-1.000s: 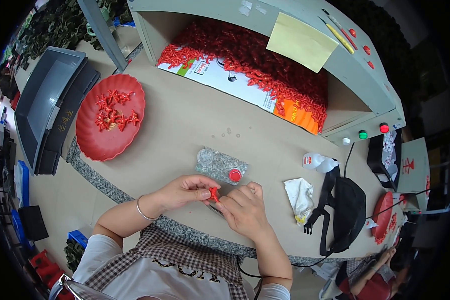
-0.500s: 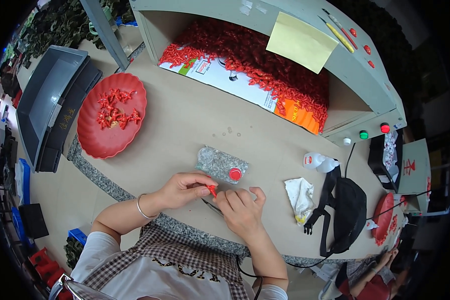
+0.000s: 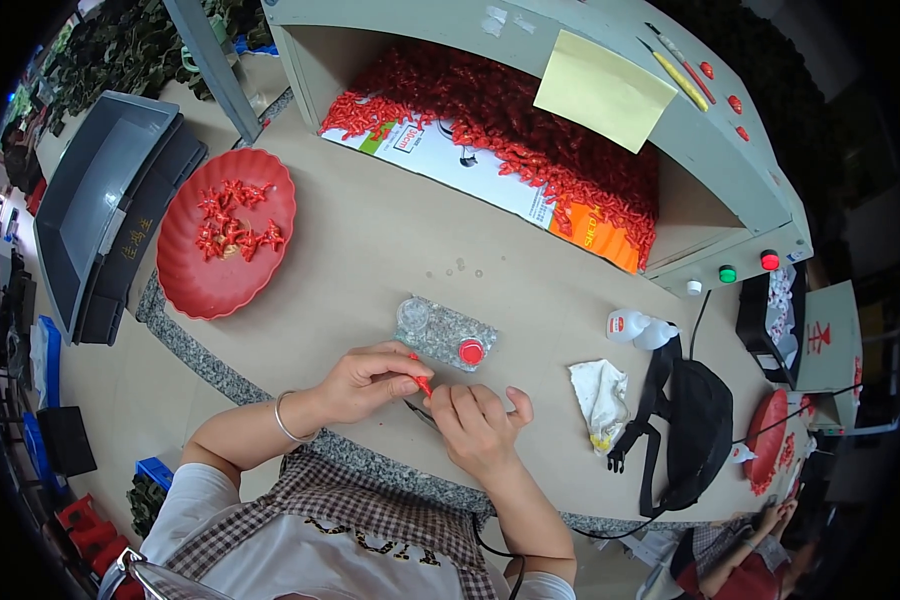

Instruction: The person squeezes glue from a bottle onto a small stand, then picks up small plastic pieces and joins them together by hand.

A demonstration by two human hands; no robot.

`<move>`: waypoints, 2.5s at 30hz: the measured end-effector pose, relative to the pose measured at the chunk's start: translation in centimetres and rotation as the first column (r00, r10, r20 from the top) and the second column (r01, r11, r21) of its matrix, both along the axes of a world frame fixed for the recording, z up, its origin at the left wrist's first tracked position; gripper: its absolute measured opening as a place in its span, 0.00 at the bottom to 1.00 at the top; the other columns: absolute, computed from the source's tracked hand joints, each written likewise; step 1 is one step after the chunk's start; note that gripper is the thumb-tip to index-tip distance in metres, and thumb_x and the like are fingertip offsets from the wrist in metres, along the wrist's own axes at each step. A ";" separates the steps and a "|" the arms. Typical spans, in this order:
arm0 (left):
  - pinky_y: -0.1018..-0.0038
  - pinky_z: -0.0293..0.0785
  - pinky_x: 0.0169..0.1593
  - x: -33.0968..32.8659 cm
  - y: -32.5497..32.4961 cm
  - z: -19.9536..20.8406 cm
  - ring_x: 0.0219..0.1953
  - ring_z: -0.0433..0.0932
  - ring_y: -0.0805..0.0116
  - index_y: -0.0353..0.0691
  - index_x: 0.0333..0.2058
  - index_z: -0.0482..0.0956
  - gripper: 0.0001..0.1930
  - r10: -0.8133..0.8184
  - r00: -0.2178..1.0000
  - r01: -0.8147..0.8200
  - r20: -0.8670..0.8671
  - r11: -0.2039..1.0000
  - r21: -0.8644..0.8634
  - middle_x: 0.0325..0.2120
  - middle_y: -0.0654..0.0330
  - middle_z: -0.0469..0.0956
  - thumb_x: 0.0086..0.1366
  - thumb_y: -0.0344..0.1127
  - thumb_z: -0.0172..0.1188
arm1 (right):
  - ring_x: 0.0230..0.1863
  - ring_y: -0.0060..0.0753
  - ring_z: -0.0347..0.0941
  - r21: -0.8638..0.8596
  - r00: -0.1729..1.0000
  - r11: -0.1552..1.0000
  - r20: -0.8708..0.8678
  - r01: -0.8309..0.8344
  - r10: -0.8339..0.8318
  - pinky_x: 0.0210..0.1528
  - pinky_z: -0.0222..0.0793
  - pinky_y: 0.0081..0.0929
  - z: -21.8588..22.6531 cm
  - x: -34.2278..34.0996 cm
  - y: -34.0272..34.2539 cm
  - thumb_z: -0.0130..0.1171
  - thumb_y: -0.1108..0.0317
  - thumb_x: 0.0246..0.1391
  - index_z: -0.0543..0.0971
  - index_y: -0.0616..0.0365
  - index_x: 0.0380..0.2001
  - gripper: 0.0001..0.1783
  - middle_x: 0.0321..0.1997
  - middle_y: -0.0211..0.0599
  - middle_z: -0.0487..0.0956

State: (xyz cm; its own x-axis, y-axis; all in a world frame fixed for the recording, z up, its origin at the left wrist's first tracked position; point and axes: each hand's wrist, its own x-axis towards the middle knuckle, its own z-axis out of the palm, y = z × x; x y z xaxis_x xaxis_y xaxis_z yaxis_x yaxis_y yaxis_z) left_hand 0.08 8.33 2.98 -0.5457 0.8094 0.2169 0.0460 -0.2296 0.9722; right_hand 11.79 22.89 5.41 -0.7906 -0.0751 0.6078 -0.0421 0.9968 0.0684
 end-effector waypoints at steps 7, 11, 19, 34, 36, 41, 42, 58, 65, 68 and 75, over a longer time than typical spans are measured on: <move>0.79 0.68 0.34 0.2 0.1 0.0 0.32 0.70 0.73 0.35 0.42 0.77 0.10 0.046 0.998 -0.046 0.046 0.999 -0.009 0.30 0.60 0.74 0.60 0.26 0.55 | 0.33 0.21 0.65 -0.045 1.000 0.999 -0.002 0.001 -0.001 0.50 0.45 0.40 -0.3 -0.5 -0.2 0.60 0.61 0.44 0.74 0.47 0.26 0.07 0.26 0.20 0.70; 0.79 0.68 0.35 0.0 0.0 -0.4 0.32 0.71 0.74 0.36 0.42 0.77 0.10 0.046 0.998 -0.044 0.033 0.996 -0.073 0.31 0.60 0.73 0.61 0.27 0.55 | 0.33 0.24 0.65 -0.093 1.000 0.996 0.025 -0.006 0.008 0.49 0.46 0.40 -0.4 -0.8 -0.1 0.62 0.62 0.40 0.75 0.49 0.26 0.09 0.25 0.21 0.70; 0.81 0.69 0.38 0.3 -0.1 -0.4 0.35 0.72 0.76 0.35 0.43 0.76 0.11 0.021 0.977 -0.013 0.213 0.999 -0.040 0.34 0.60 0.73 0.61 0.26 0.54 | 0.33 0.24 0.65 -0.126 1.000 0.992 0.024 -0.007 0.010 0.48 0.47 0.39 -0.3 -0.9 -0.3 0.62 0.63 0.39 0.75 0.49 0.25 0.08 0.25 0.21 0.70; 0.80 0.71 0.39 0.2 -0.1 -0.7 0.36 0.73 0.78 0.37 0.43 0.75 0.10 0.030 0.943 0.036 0.333 0.981 -0.190 0.37 0.62 0.76 0.62 0.28 0.54 | 0.34 0.25 0.64 -0.203 0.997 0.979 0.064 -0.021 0.035 0.47 0.49 0.37 -0.3 -1.3 -0.2 0.62 0.66 0.40 0.76 0.51 0.25 0.07 0.25 0.22 0.70; 0.80 0.72 0.39 0.2 -0.1 -0.8 0.36 0.73 0.77 0.37 0.43 0.75 0.10 0.036 0.942 0.031 0.333 0.981 -0.193 0.37 0.62 0.76 0.62 0.28 0.54 | 0.33 0.25 0.64 -0.206 0.997 0.978 0.065 -0.025 0.039 0.47 0.49 0.37 -0.4 -1.4 -0.2 0.62 0.66 0.40 0.76 0.51 0.25 0.07 0.25 0.22 0.70; 0.82 0.70 0.36 0.3 0.1 -0.9 0.34 0.72 0.80 0.38 0.43 0.76 0.11 0.042 0.926 0.009 0.376 0.991 -0.132 0.33 0.65 0.75 0.62 0.31 0.55 | 0.33 0.26 0.64 -0.216 0.997 0.976 0.063 -0.019 0.034 0.47 0.49 0.37 -0.2 -1.5 -0.3 0.63 0.66 0.39 0.76 0.51 0.26 0.08 0.25 0.22 0.69; 0.81 0.70 0.37 0.3 0.1 -1.0 0.35 0.72 0.79 0.37 0.43 0.76 0.11 0.047 0.927 0.005 0.371 0.990 -0.137 0.34 0.64 0.76 0.62 0.30 0.55 | 0.33 0.26 0.64 -0.217 0.997 0.976 0.064 -0.022 0.036 0.47 0.49 0.37 -0.2 -1.5 -0.3 0.63 0.66 0.39 0.76 0.51 0.26 0.08 0.25 0.22 0.69; 0.79 0.70 0.43 0.2 -0.1 -0.6 0.39 0.73 0.76 0.37 0.43 0.77 0.11 0.038 0.938 0.009 0.346 0.991 -0.133 0.37 0.62 0.75 0.61 0.29 0.55 | 0.33 0.26 0.64 -0.233 0.997 0.972 0.053 -0.034 0.048 0.47 0.50 0.36 0.0 -1.5 -0.4 0.63 0.66 0.39 0.76 0.51 0.26 0.08 0.25 0.23 0.70; 0.79 0.70 0.43 0.1 -0.2 -0.5 0.38 0.73 0.76 0.38 0.43 0.77 0.11 0.044 0.962 -0.012 0.269 0.993 -0.119 0.35 0.62 0.74 0.61 0.29 0.55 | 0.33 0.26 0.64 -0.233 0.998 0.972 0.045 -0.039 0.051 0.47 0.50 0.36 -0.1 -1.6 -0.3 0.63 0.66 0.38 0.76 0.51 0.26 0.08 0.25 0.23 0.70; 0.80 0.69 0.42 0.1 -0.2 -0.3 0.37 0.73 0.76 0.38 0.43 0.77 0.11 0.050 0.965 -0.008 0.258 0.987 -0.163 0.34 0.62 0.74 0.61 0.30 0.56 | 0.33 0.26 0.64 -0.226 0.998 0.973 0.041 -0.037 0.047 0.47 0.50 0.36 -0.2 -1.5 -0.2 0.63 0.66 0.38 0.76 0.51 0.26 0.08 0.25 0.23 0.70; 0.81 0.67 0.38 0.1 -0.2 -0.5 0.34 0.70 0.77 0.40 0.43 0.78 0.11 0.058 0.974 -0.028 0.221 0.990 -0.139 0.31 0.64 0.72 0.61 0.30 0.56 | 0.33 0.27 0.64 -0.234 0.998 0.971 0.037 -0.046 0.056 0.47 0.50 0.36 -0.2 -1.5 -0.3 0.63 0.66 0.39 0.76 0.52 0.26 0.08 0.25 0.23 0.70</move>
State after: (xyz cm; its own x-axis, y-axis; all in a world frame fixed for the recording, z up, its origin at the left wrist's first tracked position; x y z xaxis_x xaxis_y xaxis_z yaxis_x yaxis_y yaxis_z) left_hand 0.22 8.10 2.48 -0.6028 0.7976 -0.0236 -0.1690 -0.0987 0.9807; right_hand 10.30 22.59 5.19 -0.8149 0.0238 0.5792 -0.0908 0.9816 -0.1680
